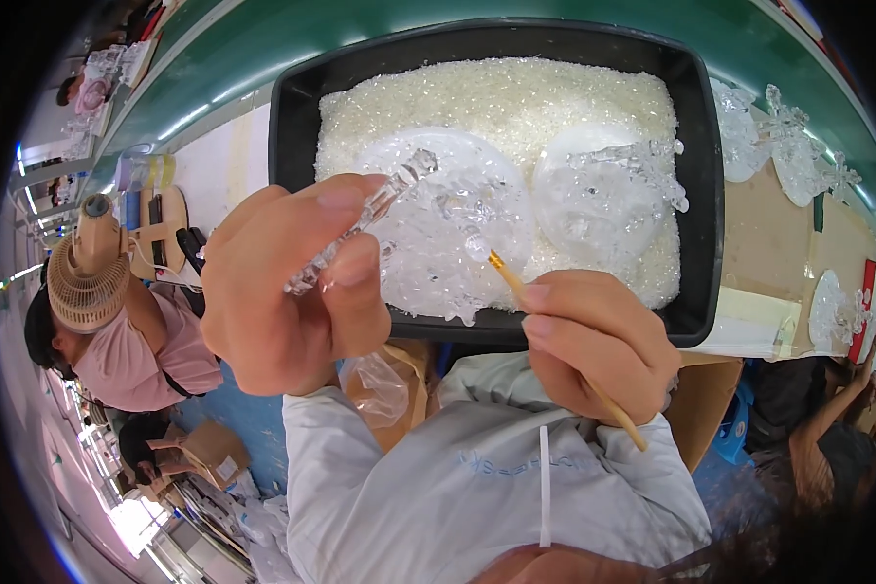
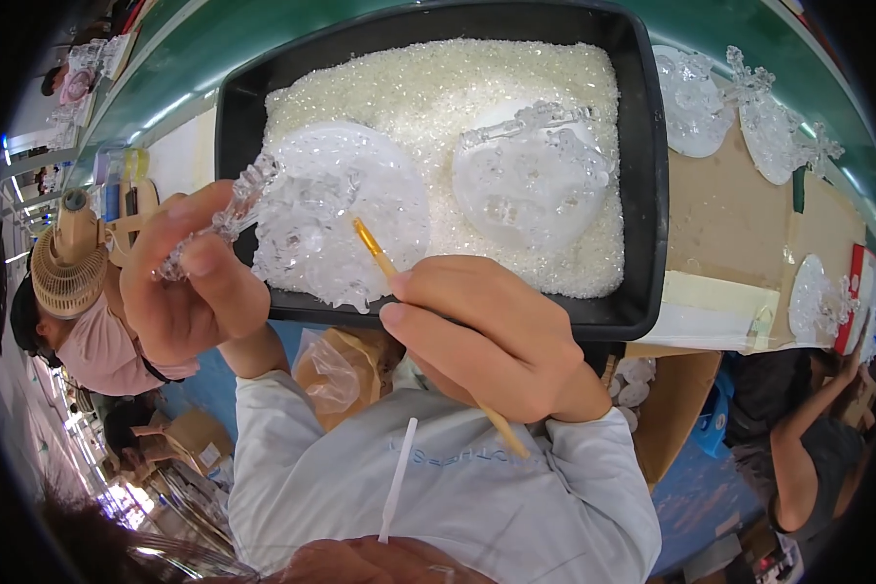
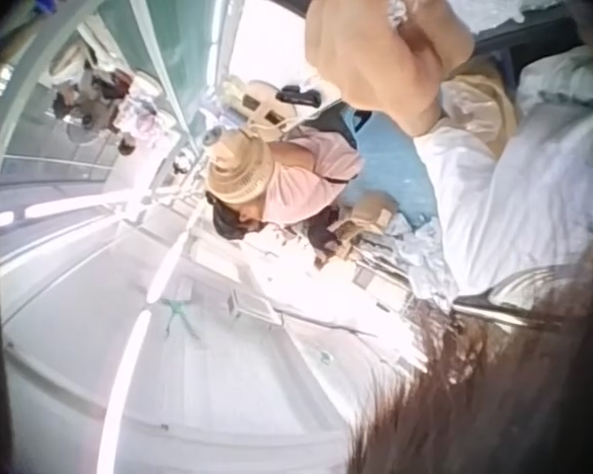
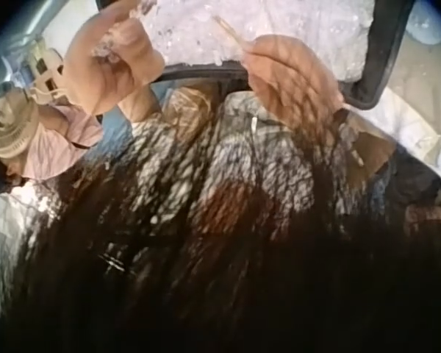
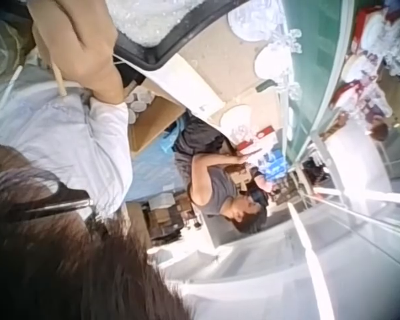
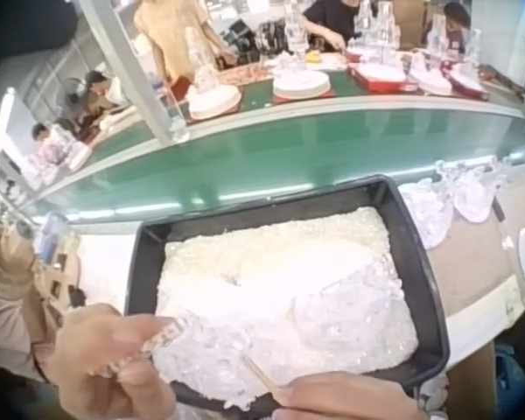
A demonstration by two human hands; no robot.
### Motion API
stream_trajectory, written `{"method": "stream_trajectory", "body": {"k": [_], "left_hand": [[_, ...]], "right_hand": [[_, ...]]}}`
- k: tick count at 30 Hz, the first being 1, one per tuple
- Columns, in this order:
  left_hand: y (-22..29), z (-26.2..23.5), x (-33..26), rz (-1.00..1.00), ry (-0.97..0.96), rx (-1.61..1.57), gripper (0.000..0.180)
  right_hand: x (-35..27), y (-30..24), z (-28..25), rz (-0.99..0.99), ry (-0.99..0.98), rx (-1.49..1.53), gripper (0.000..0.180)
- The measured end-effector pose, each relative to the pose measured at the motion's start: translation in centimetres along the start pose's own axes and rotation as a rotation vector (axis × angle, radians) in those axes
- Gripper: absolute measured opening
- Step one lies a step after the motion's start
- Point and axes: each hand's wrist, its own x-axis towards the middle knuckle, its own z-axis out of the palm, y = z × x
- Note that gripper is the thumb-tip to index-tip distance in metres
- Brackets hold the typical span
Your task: Applying decorative beads or crystals to transparent plastic lighting fixture components using a brush and an adhesive.
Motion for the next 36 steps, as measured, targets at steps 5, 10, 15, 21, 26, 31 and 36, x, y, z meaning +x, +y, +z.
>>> {"method": "stream_trajectory", "body": {"k": [5,10,15,21,26,31,36], "left_hand": [[-0.1,0.3,0.4,0.027,0.038,-0.114,0.019],[-0.1,0.3,0.6,0.028,0.005,-0.112,0.02],[-0.2,0.4,0.3,0.022,0.016,-0.126,0.02],[-0.3,0.3,0.1,0.053,0.036,-0.14,0.021],[0.3,0.5,0.5,-0.017,0.009,-0.101,0.031],[0.7,0.9,0.4,-0.148,0.035,-0.062,0.03],[0.7,1.6,0.6,-0.201,0.126,-0.1,0.029]], "right_hand": [[0.6,0.1,-0.1,-0.012,-0.061,-0.006,0.02],[0.5,0.1,0.1,-0.001,-0.028,-0.005,0.023],[0.4,0.2,0.2,-0.001,0.0,-0.021,0.025],[0.6,0.7,0.7,-0.05,-0.022,-0.066,0.025],[0.9,0.7,0.5,-0.07,0.015,-0.083,0.024],[0.6,0.7,0.8,-0.069,0.049,-0.076,0.027],[0.8,0.9,1.2,-0.066,0.019,-0.137,0.03]]}}
